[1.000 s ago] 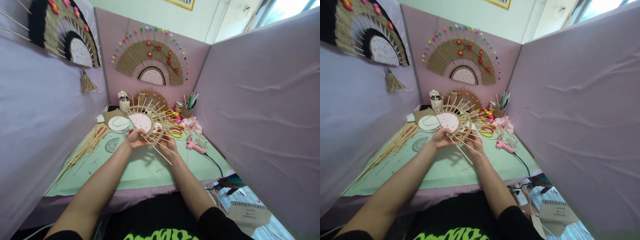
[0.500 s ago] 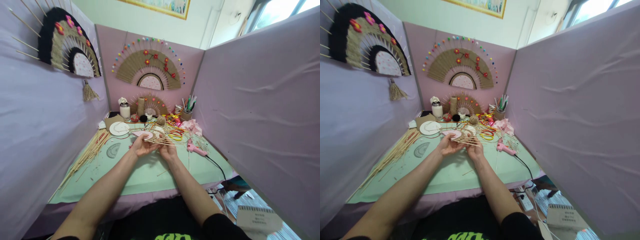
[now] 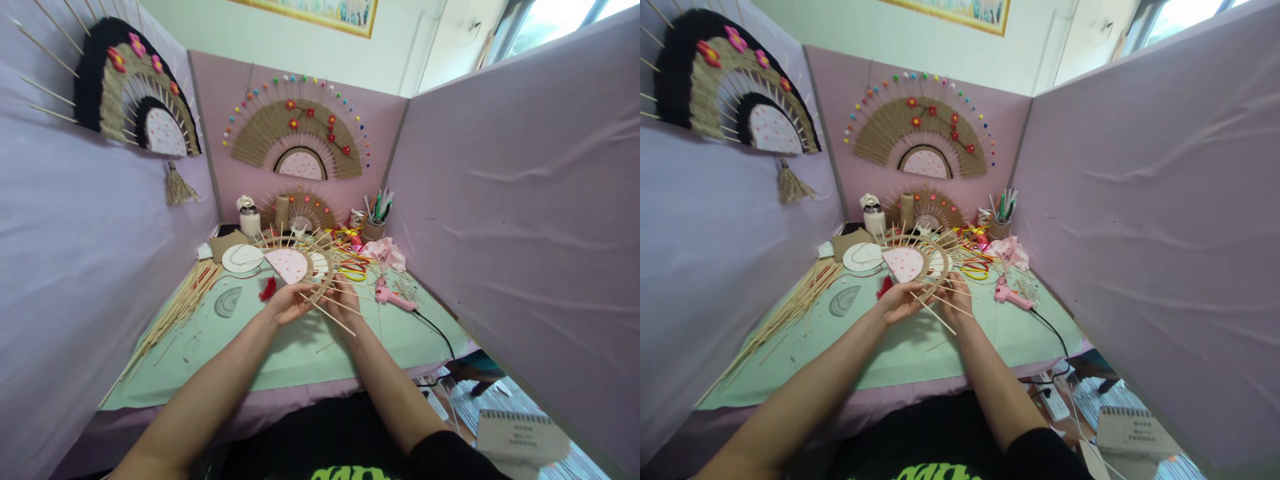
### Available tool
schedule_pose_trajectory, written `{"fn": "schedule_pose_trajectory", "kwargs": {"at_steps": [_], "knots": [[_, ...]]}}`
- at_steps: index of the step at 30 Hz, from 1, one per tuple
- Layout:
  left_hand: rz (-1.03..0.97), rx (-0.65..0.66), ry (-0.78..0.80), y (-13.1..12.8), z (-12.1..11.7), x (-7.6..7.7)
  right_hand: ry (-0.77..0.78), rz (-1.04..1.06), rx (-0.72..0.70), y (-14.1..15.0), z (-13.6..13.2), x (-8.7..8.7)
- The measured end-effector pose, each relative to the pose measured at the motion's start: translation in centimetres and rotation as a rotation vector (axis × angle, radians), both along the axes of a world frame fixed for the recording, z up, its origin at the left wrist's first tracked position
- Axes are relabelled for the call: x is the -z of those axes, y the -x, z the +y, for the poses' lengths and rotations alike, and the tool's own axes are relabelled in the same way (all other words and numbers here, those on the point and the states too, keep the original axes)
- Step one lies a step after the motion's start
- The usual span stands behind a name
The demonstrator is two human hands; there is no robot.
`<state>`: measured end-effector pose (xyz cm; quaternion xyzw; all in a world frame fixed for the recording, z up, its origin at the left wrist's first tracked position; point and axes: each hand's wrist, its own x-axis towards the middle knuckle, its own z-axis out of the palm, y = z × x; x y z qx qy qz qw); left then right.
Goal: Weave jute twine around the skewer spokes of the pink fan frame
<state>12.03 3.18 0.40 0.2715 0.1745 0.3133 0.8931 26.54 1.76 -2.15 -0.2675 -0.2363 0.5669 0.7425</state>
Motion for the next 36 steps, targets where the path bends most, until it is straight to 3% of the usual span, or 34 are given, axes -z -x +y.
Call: {"fn": "schedule_pose_trajectory", "kwargs": {"at_steps": [5,10,19,24,36], "knots": [[0.063,0.048,-0.196,1.3,-0.4,-1.1,0.035,-0.24,-0.001,-2.3,-1.7,-0.7],[0.096,-0.013,-0.234,1.9,-0.5,-1.9,0.031,-0.338,-0.029,-3.9,-2.9,-2.0],[0.095,-0.007,-0.291,2.7,-0.1,-2.0,0.028,-0.247,-0.057,-5.6,-4.2,-3.3],[0.111,-0.013,-0.298,3.1,0.2,-2.1,-0.011,-0.256,-0.031,-6.8,-4.4,-3.3],[0.105,0.009,-0.293,3.3,0.4,-1.9,0.03,-0.201,-0.086,-6.5,-4.6,-3.0]]}}
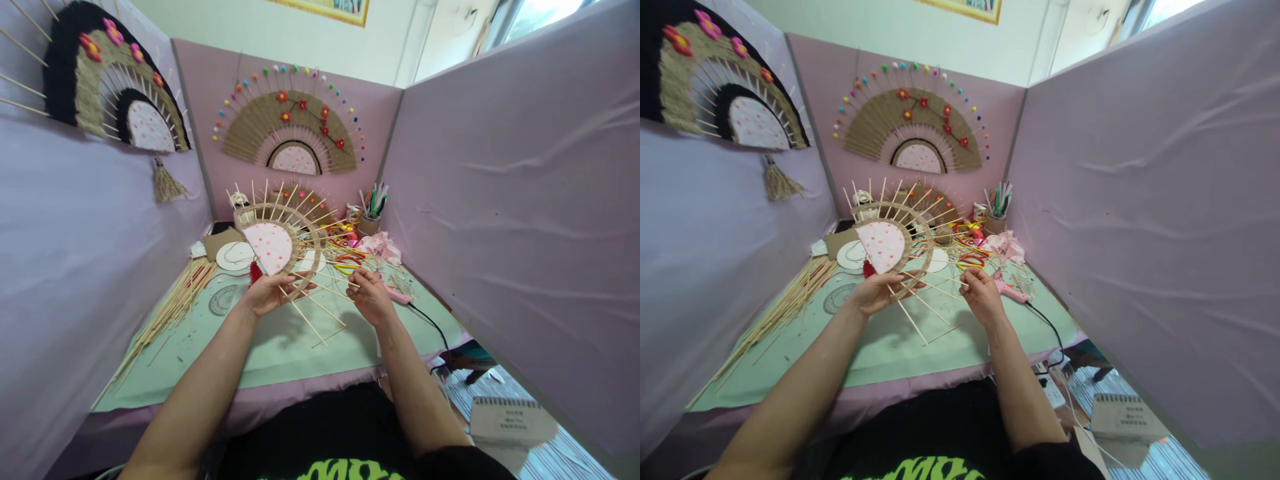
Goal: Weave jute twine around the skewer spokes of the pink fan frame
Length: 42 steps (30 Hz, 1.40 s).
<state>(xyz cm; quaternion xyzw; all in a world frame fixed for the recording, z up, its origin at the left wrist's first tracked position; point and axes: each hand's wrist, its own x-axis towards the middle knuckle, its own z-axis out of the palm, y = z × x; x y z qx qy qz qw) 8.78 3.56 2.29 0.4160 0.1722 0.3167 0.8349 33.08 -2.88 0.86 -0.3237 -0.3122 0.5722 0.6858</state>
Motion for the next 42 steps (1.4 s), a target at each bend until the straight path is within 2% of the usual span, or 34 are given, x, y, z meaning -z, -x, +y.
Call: {"fn": "schedule_pose_trajectory", "kwargs": {"at_steps": [12,21,25,28,31,33,37,42], "knots": [[-0.003,-0.012,0.033,0.3,0.3,0.2,-0.041,0.033,-0.008,0.0,-0.1,0.1],[0.035,-0.131,0.048,0.0,-0.3,-1.0,-0.033,0.004,0.02,0.1,-0.3,0.1],[0.051,-0.188,0.03,0.1,-0.3,-1.4,-0.083,-0.073,0.094,0.2,-0.4,0.0],[0.066,-0.211,0.026,0.3,-0.3,-1.4,-0.157,-0.225,0.246,0.2,-0.5,-0.1],[0.08,-0.177,0.021,0.5,-0.1,-1.2,-0.24,-0.429,0.432,0.0,-0.6,-0.3],[0.074,-0.137,0.017,0.6,0.0,-0.9,-0.275,-0.511,0.503,-0.1,-0.6,-0.3],[0.036,-0.036,-0.016,0.8,0.2,-0.3,-0.288,-0.554,0.556,-0.1,-0.6,0.0],[-0.012,0.054,-0.09,0.9,-0.2,-0.2,-0.268,-0.595,0.543,0.2,-0.4,0.7]]}}
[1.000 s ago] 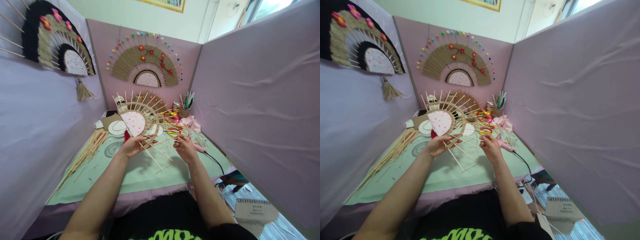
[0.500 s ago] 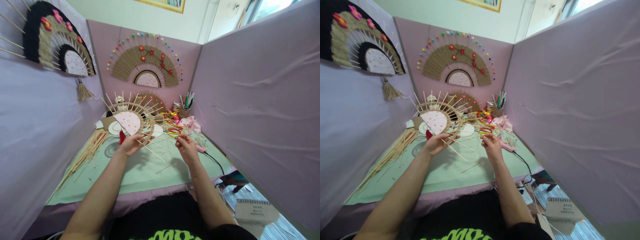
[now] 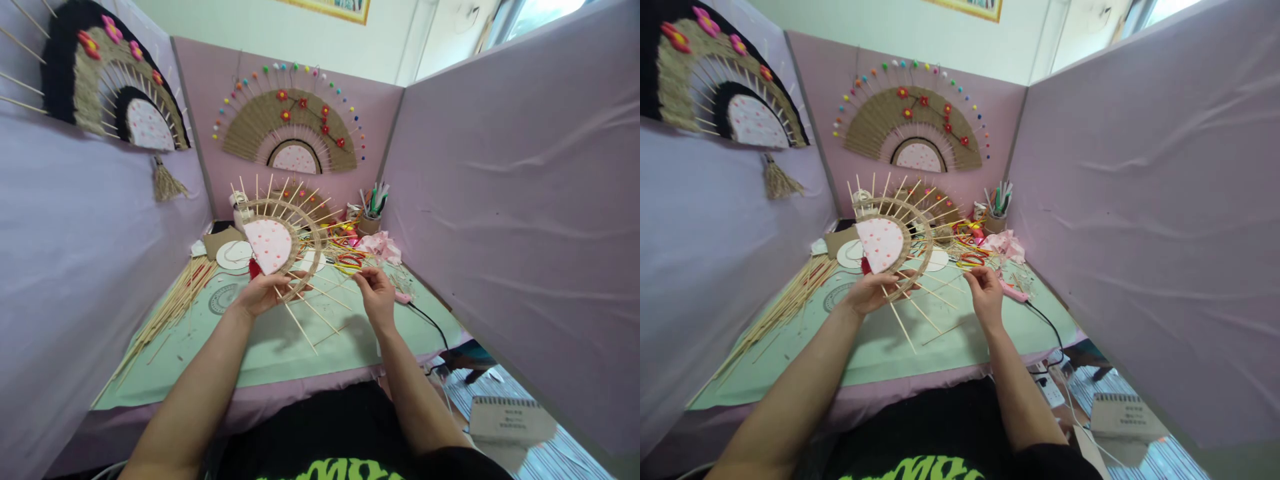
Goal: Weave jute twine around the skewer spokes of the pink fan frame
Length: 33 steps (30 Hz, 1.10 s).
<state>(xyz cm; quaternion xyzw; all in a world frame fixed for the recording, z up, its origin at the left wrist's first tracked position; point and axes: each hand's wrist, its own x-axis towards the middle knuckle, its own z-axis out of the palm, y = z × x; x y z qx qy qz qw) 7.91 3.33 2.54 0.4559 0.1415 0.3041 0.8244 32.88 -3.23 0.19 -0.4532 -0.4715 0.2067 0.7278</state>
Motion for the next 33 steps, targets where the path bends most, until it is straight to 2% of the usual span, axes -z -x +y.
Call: {"fn": "schedule_pose_trajectory", "kwargs": {"at_steps": [4,8,12,15,23,33], "knots": [[-0.04,0.032,-0.031,-0.4,-0.7,-0.1,0.032,-0.09,0.033,0.1,0.3,0.3],[-0.034,0.142,-0.037,-1.2,-1.5,-0.2,0.052,-0.21,0.06,0.5,0.7,0.6],[-0.019,0.184,-0.07,-1.8,-1.9,0.0,0.089,-0.105,0.122,1.3,1.0,1.0],[-0.038,0.199,-0.067,-1.9,-1.9,0.2,0.119,-0.073,0.074,1.6,1.0,1.0],[-0.115,0.151,-0.043,-1.8,-1.6,0.4,0.127,-0.12,-0.028,0.7,0.9,0.7],[-0.137,0.084,0.03,-0.7,-0.5,0.4,0.144,-0.181,-0.045,-1.5,0.2,0.3]]}}
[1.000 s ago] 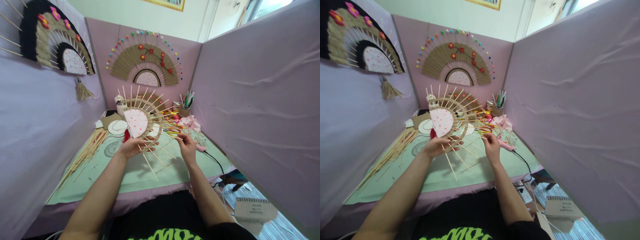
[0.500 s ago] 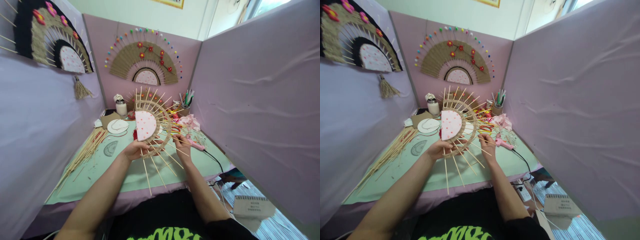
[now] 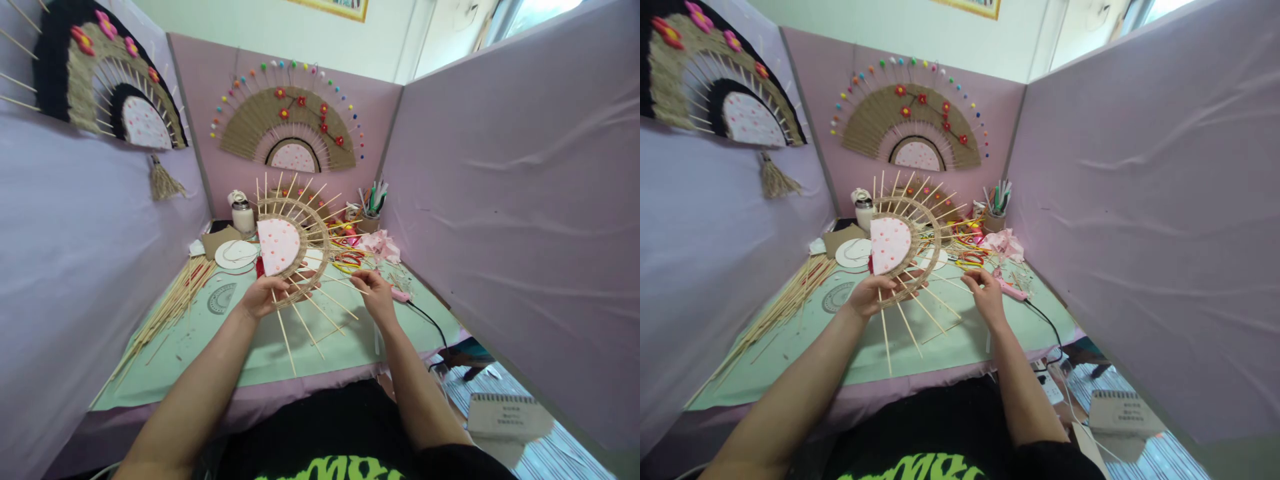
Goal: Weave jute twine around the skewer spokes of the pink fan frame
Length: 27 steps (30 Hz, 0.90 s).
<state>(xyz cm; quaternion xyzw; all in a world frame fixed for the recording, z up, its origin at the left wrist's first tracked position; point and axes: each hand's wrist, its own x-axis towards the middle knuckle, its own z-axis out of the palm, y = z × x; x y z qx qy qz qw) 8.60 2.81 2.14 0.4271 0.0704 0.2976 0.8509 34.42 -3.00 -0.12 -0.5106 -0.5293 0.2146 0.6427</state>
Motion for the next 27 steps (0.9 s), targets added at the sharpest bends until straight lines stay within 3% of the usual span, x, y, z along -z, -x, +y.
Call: {"fn": "schedule_pose_trajectory", "kwargs": {"at_steps": [12,23,27], "knots": [[0.017,-0.029,0.049,0.2,0.2,-0.1,-0.09,-0.135,0.002,-1.6,-1.0,-1.1],[0.024,-0.02,0.032,0.3,0.3,-0.1,-0.129,-0.168,0.303,-1.3,-1.4,-1.4],[0.027,-0.058,0.044,0.3,0.4,-0.3,-0.139,-0.225,0.333,-1.8,-1.3,-1.1]]}}
